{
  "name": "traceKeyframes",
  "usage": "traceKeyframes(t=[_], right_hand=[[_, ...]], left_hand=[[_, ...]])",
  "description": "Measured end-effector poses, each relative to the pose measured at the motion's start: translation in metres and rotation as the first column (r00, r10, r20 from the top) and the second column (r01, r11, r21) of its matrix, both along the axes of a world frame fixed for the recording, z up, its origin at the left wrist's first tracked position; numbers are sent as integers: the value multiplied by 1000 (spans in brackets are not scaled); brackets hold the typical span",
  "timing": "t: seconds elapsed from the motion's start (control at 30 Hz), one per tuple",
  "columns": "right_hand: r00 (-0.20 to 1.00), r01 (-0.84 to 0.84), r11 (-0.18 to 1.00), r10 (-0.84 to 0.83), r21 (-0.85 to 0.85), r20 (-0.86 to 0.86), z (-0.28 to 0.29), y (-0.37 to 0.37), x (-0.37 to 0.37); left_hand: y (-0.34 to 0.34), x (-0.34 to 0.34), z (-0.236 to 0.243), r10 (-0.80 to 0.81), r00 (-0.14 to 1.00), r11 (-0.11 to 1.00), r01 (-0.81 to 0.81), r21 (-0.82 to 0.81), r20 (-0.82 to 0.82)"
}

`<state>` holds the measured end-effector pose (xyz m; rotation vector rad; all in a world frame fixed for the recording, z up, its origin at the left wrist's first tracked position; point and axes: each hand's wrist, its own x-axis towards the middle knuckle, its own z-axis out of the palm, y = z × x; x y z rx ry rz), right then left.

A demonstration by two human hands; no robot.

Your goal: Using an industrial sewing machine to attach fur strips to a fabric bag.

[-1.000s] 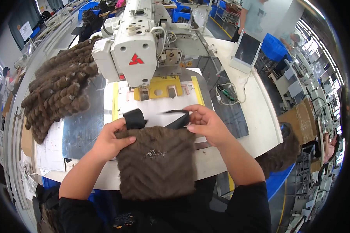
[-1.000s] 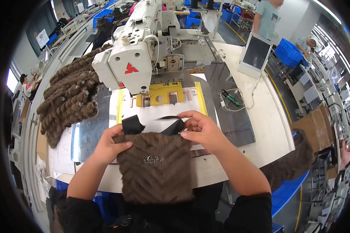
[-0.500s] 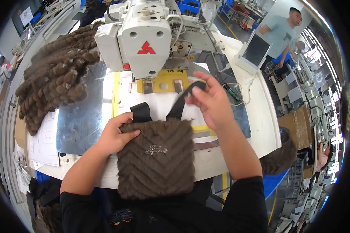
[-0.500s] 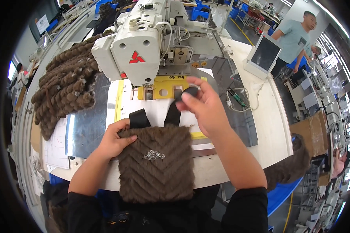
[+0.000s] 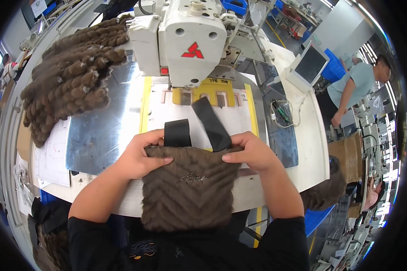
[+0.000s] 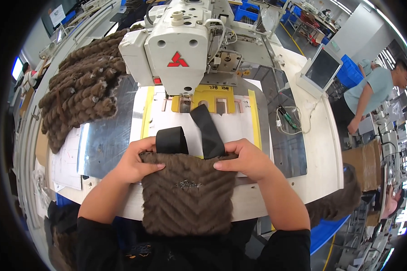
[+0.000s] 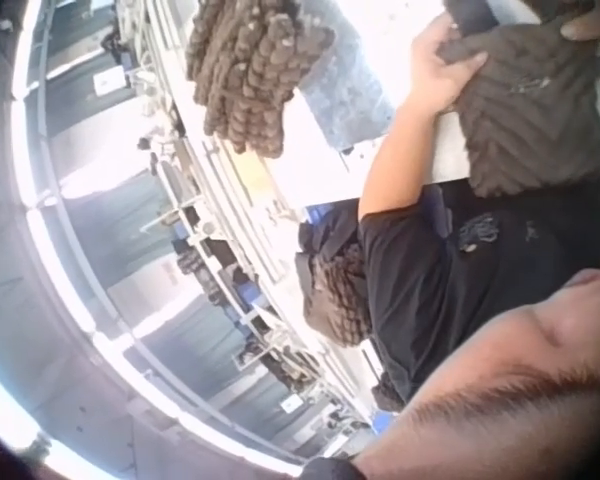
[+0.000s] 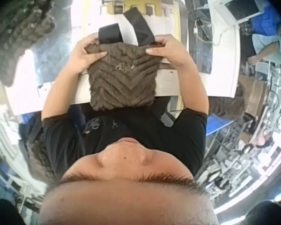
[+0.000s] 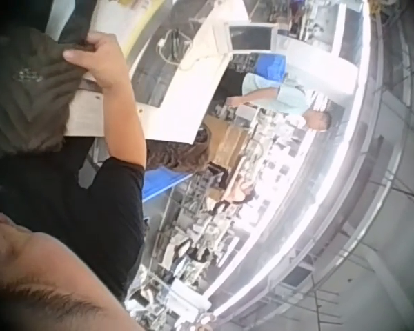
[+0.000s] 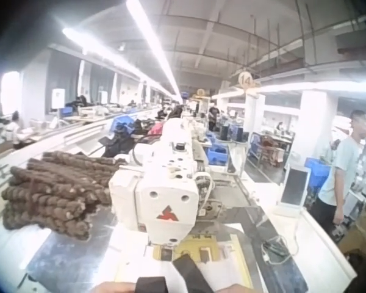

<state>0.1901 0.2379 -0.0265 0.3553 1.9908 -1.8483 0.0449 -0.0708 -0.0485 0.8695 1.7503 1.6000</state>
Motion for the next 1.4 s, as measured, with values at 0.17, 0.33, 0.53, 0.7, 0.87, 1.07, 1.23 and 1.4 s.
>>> traceKeyframes(t=[0.17, 0.33, 0.53, 0.7, 0.87, 1.07, 1.23, 1.4], right_hand=[[966, 220, 958, -240, -183, -92, 0, -20, -10], [946, 294, 948, -270, 121, -181, -19, -9, -32], [844, 520, 848, -493, 100, -211, -24, 19, -34], [793, 607, 775, -575, 179, -200, -22, 36, -36], [797, 604, 724, -555, 334, -240, -26, 56, -52], [841, 535, 642, -465, 550, -276, -22, 81, -89], [908, 380, 355, -321, 854, -270, -11, 83, -99], [920, 321, 414, -349, 852, -177, -7, 87, -77]], left_hand=[[13, -34, 16, -92, 966, 984, 126, -127, 242], [59, -45, 18, 118, 948, 992, -102, -70, 295], [60, -64, -6, 445, 894, 889, -435, -141, 48], [59, -87, -1, 440, 887, 818, -460, -346, -139], [73, -110, -7, 410, 897, 820, -442, -363, -164], [101, -171, -65, 410, 765, 867, -496, -49, -498], [110, -173, -68, 430, 643, 877, -465, 124, -634], [108, -163, -58, 481, 725, 846, -531, 46, -493]])
